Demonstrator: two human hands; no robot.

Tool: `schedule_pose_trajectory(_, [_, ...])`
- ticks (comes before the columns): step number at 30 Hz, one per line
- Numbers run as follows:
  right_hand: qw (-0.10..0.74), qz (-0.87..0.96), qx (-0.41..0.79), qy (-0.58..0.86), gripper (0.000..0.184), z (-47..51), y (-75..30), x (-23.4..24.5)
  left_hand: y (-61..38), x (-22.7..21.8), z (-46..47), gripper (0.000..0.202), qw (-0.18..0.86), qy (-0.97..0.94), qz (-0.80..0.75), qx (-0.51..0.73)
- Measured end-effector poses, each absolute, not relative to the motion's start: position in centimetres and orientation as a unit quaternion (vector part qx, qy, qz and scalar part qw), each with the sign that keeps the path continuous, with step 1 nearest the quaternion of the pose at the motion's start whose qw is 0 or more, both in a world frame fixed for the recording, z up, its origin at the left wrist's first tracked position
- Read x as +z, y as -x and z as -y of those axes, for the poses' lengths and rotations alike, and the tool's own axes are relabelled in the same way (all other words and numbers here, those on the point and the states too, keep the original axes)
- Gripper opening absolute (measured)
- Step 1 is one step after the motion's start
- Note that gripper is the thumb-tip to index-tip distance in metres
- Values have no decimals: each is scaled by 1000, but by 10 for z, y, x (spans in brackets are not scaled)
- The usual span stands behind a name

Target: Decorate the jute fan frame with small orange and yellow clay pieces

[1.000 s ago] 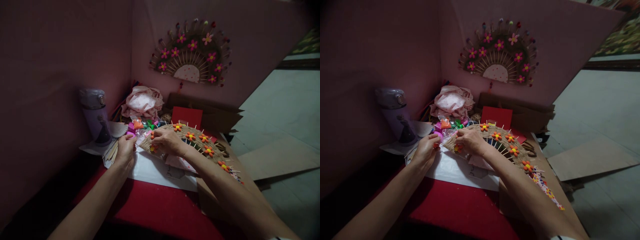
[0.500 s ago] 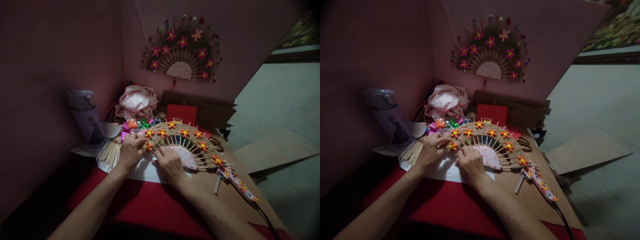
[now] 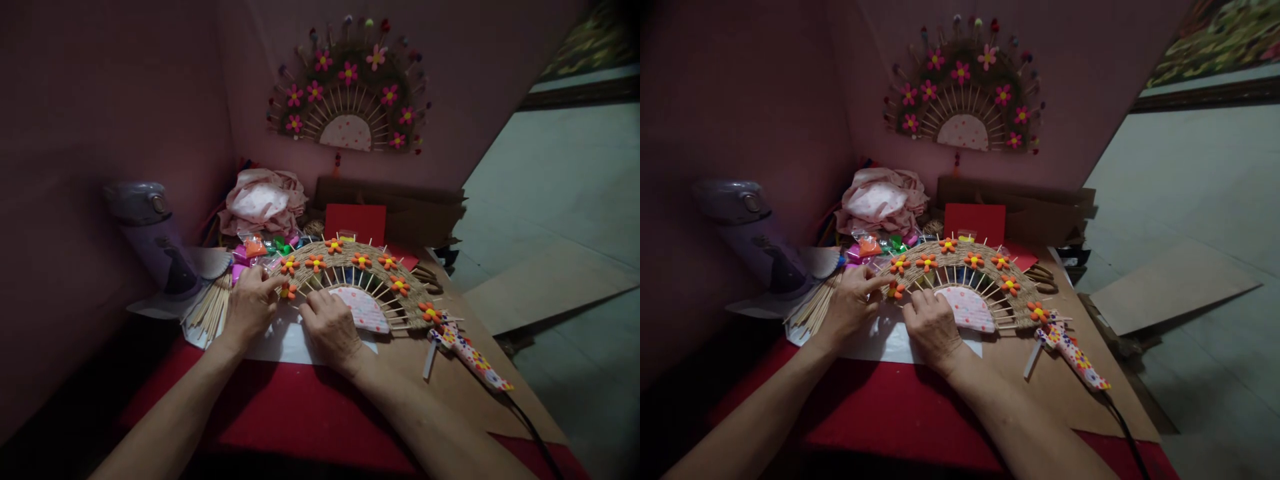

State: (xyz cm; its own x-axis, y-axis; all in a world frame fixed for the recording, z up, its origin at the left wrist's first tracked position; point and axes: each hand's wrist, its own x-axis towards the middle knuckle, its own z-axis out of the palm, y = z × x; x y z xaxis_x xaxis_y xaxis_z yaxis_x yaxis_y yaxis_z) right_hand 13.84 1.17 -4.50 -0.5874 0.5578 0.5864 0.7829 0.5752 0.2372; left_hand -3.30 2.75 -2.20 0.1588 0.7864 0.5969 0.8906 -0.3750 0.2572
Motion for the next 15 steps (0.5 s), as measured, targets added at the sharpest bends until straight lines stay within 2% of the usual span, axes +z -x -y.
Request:
schedule_pose_trajectory(6, [242, 854, -243, 391, 19, -11, -139, -45, 32, -24, -27, 23, 55, 754, 561, -337])
schedule_pose_trajectory(15, [241, 854, -230, 399, 18, -11, -140, -45, 31, -23, -25, 19, 51, 767, 548, -331])
